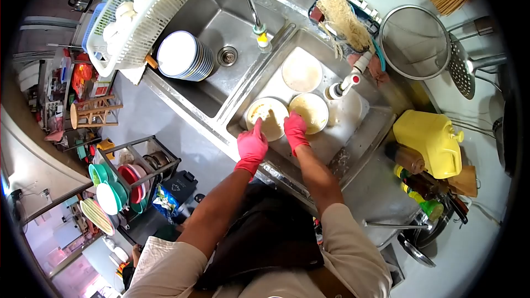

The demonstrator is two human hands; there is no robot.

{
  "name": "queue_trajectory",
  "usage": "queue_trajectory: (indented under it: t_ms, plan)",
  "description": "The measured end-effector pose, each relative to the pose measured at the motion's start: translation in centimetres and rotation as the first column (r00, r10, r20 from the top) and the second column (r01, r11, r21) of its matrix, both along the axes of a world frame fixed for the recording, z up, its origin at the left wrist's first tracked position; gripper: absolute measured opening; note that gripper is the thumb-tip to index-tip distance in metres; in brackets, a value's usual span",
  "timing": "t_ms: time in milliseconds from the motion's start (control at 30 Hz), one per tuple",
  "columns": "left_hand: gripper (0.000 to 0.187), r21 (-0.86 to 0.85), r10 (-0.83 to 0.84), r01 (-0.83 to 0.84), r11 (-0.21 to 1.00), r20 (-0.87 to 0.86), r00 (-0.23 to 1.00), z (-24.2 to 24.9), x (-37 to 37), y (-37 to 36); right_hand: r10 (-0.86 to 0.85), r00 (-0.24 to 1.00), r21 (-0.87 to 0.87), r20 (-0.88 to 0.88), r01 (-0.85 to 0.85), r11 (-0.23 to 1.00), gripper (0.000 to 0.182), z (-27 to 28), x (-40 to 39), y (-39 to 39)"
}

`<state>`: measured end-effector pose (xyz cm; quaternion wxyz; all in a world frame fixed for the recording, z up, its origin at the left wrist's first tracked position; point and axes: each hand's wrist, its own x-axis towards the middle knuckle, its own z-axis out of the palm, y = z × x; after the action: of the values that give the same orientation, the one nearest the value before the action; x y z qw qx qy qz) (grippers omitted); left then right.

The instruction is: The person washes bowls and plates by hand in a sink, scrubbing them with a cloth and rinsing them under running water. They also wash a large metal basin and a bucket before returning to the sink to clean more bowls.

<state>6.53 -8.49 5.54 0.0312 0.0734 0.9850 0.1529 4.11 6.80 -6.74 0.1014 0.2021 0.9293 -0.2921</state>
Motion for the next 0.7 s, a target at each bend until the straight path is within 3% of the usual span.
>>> queue_trajectory:
  t_ms: [167, 267, 333, 367, 467, 500, 567, 600, 700]
  plan:
    - [0.049, -0.063, 0.010, -0.005, 0.998, 0.083, 0.997, -0.3, 0.1, 0.1, -0.042, 0.985, 0.199, 0.167, 0.008, 0.980, 0.022, -2.0, -0.6, -1.9]
    - [0.048, -0.073, 0.015, -0.011, 0.997, 0.064, 0.998, -0.2, 0.2, -0.2, -0.023, 0.992, 0.155, 0.122, 0.004, 0.988, 0.026, -1.7, -0.4, -1.6]
    - [0.048, -0.057, 0.014, -0.010, 0.998, 0.071, 0.997, -0.2, 0.1, 0.0, 0.089, 0.996, 0.032, 0.030, -0.090, 0.995, 0.030, -0.4, 0.0, -0.6]
    - [0.048, -0.052, 0.010, -0.006, 0.999, 0.071, 0.997, -0.1, 0.1, 0.0, 0.085, 0.996, 0.038, 0.031, -0.086, 0.996, 0.030, 0.3, 0.0, -0.4]
    - [0.048, -0.073, 0.002, 0.004, 0.997, 0.083, 0.997, 0.1, 0.1, 0.1, 0.048, 0.998, -0.219, -0.036, -0.055, 0.974, 0.034, 0.2, 0.6, -0.2]
    - [0.048, -0.087, 0.003, 0.004, 0.996, 0.083, 0.997, 0.3, -0.1, 0.2, 0.043, 0.998, -0.218, -0.038, -0.050, 0.975, 0.034, 0.6, 0.7, 0.5]
    - [0.048, -0.115, 0.006, 0.005, 0.993, 0.092, 0.996, 0.7, 0.0, 0.2, 0.113, 0.993, -0.242, -0.043, -0.120, 0.963, 0.037, 1.4, 1.4, 3.1]
    - [0.048, -0.111, 0.005, 0.005, 0.994, 0.096, 0.995, 0.5, -0.1, 0.2, 0.152, 0.979, -0.179, -0.135, -0.174, 0.968, 0.039, 2.5, 1.8, 4.8]
    - [0.048, -0.109, 0.007, 0.001, 0.994, 0.075, 0.997, -0.1, 0.2, 0.0, 0.435, 0.888, -0.009, -0.146, -0.441, 0.897, 0.041, 5.4, 2.7, 10.3]
